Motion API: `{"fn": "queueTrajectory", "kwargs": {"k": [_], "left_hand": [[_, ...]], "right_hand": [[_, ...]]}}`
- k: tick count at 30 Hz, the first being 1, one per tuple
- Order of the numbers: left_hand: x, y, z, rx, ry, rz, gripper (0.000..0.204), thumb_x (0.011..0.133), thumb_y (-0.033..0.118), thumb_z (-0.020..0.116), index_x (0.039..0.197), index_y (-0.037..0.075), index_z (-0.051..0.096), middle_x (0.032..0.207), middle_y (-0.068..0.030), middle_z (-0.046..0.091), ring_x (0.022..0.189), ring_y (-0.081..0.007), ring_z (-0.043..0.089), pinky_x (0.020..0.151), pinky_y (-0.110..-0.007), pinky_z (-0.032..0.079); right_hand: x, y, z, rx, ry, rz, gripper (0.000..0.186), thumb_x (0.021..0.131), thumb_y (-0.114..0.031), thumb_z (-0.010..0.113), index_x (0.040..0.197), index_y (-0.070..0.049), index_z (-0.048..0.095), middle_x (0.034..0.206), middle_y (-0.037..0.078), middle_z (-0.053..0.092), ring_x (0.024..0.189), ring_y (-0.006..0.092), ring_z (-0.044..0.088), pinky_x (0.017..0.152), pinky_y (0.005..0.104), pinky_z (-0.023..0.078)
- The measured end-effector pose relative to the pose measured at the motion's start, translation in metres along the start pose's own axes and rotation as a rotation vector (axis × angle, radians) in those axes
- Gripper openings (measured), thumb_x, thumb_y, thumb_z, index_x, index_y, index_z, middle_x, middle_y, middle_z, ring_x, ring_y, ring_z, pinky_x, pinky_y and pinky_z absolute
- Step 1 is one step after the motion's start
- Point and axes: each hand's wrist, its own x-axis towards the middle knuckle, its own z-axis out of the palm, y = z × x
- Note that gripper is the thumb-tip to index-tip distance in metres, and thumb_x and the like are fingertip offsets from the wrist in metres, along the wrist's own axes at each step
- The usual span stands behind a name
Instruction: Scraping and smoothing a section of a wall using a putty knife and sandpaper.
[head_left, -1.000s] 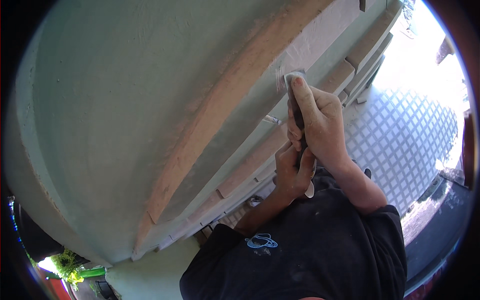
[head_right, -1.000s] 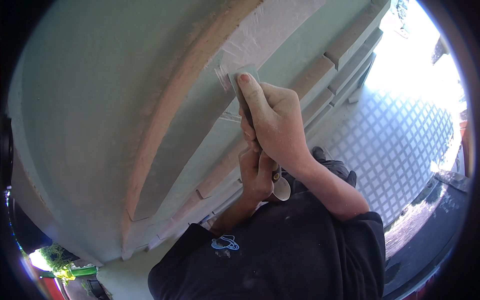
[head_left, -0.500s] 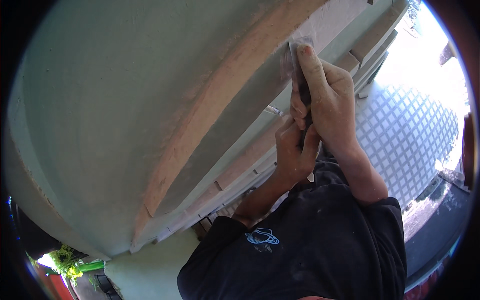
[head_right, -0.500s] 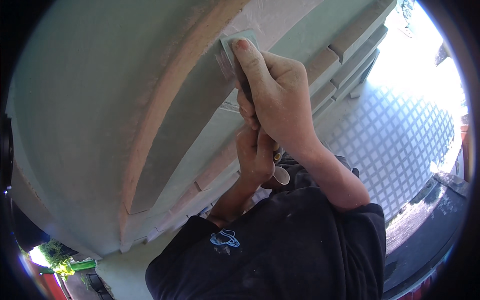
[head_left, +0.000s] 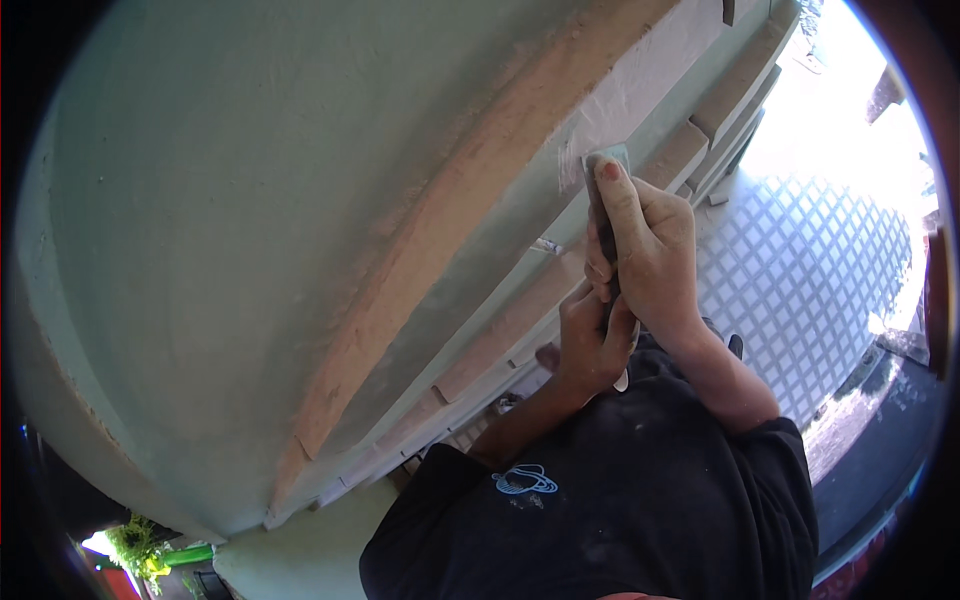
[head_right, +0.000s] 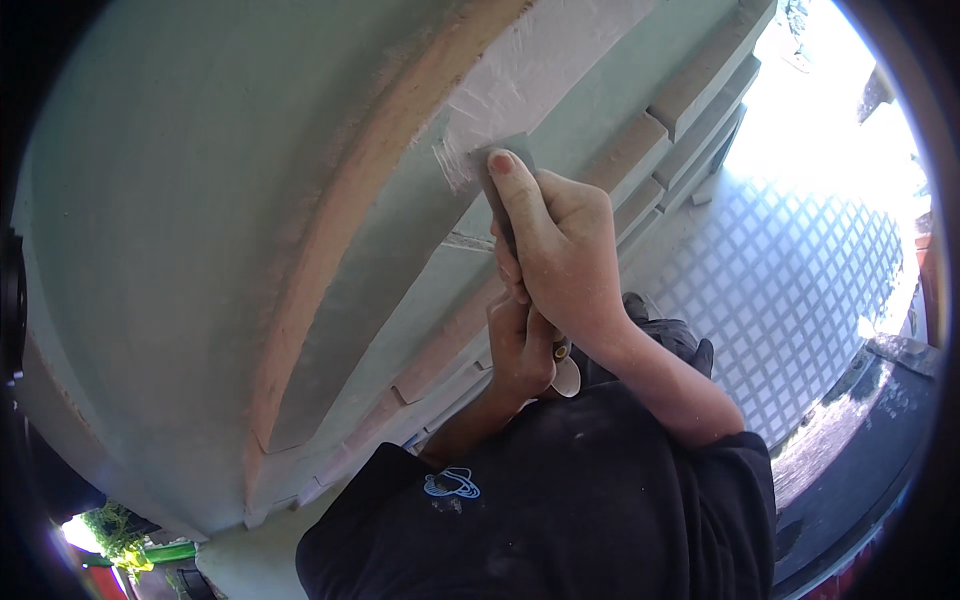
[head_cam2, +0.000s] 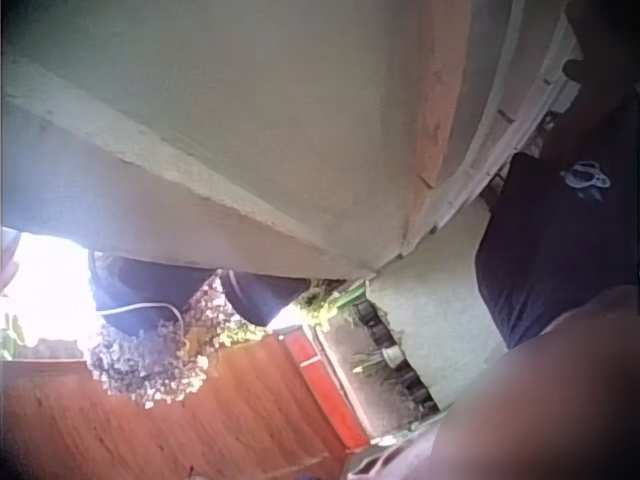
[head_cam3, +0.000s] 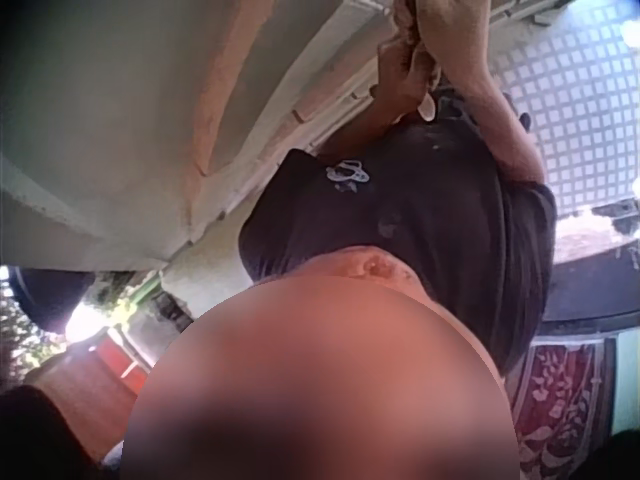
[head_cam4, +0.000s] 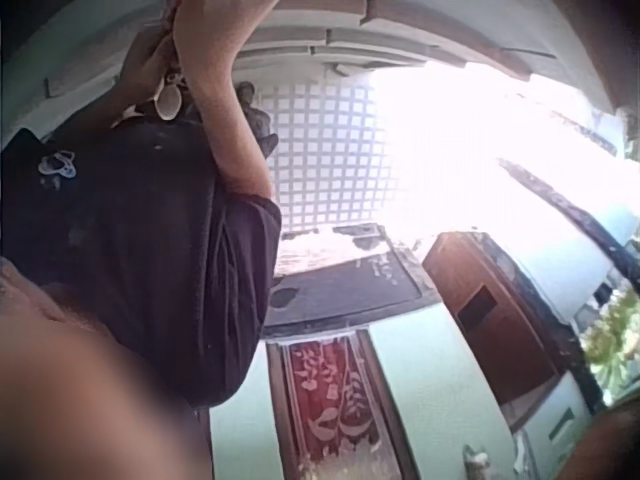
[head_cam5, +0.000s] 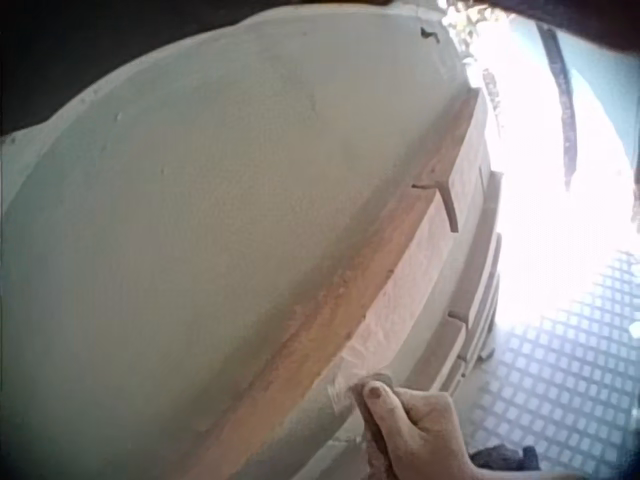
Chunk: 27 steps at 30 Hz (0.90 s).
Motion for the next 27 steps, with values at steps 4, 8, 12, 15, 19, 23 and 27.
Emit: {"fn": "queueTrajectory", "kwargs": {"k": [4,8,12,15,19,23,27], "left_hand": [[0.012,0.001,-0.003,0.028,-0.02,0.015,0.022,0.096,0.015,0.057,0.092,-0.007,0.062,0.078,-0.0155,0.061,0.068,-0.0256,0.063,0.06,-0.036,0.047],[0.006,-0.007,-0.005,0.037,-0.005,0.118,0.022,0.095,0.014,0.057,0.092,-0.007,0.061,0.081,-0.0165,0.061,0.069,-0.0264,0.063,0.061,-0.037,0.047],[0.004,-0.006,-0.006,0.028,0.032,0.085,0.021,0.094,0.012,0.057,0.094,-0.008,0.062,0.083,-0.0178,0.062,0.072,-0.0281,0.065,0.062,-0.037,0.047],[0.02,0.003,-0.012,0.116,-0.009,0.129,0.02,0.093,0.012,0.058,0.095,-0.007,0.062,0.084,-0.0185,0.062,0.073,-0.0291,0.065,0.063,-0.037,0.048],[0.009,0.005,-0.015,0.076,-0.036,0.061,0.019,0.092,0.01,0.059,0.094,-0.008,0.063,0.086,-0.02,0.063,0.075,-0.0316,0.066,0.064,-0.037,0.049],[0.01,0.005,-0.016,0.067,-0.032,0.044,0.02,0.092,0.01,0.058,0.098,-0.008,0.064,0.087,-0.0213,0.064,0.078,-0.0334,0.067,0.066,-0.038,0.05],[0.015,0.011,-0.015,0.067,-0.018,0.128,0.021,0.093,0.011,0.057,0.1,-0.008,0.064,0.087,-0.0209,0.065,0.079,-0.0327,0.067,0.067,-0.039,0.05]], "right_hand": [[0.008,-0.002,0.0,0.048,-0.021,-0.081,0.052,0.107,-0.036,0.046,0.067,-0.004,0.053,0.048,0.001,0.047,0.036,0.006,0.04,0.035,0.0213,0.033],[0.0,-0.001,0.003,0.058,-0.013,-0.057,0.051,0.107,-0.036,0.046,0.068,-0.003,0.053,0.048,0.0,0.047,0.037,0.0058,0.04,0.035,0.0214,0.033],[0.005,0.004,0.006,0.025,-0.044,-0.1,0.051,0.108,-0.035,0.045,0.068,-0.004,0.053,0.049,0.0,0.048,0.037,0.0053,0.04,0.035,0.0208,0.033],[0.009,-0.004,0.006,0.057,-0.054,-0.116,0.051,0.108,-0.035,0.044,0.068,-0.004,0.053,0.049,0.0,0.049,0.037,0.0051,0.04,0.036,0.0204,0.034],[0.002,-0.001,0.008,0.05,-0.048,-0.12,0.051,0.108,-0.035,0.043,0.069,-0.004,0.053,0.049,0.001,0.049,0.037,0.0052,0.04,0.036,0.0202,0.034],[0.003,-0.004,0.01,0.054,-0.066,-0.062,0.05,0.108,-0.035,0.043,0.07,-0.004,0.054,0.049,0.001,0.049,0.036,0.0053,0.041,0.036,0.0204,0.034],[0.002,-0.006,0.01,0.056,-0.068,-0.115,0.05,0.108,-0.036,0.043,0.071,-0.004,0.054,0.049,0.001,0.05,0.036,0.0055,0.041,0.036,0.0203,0.034]]}}
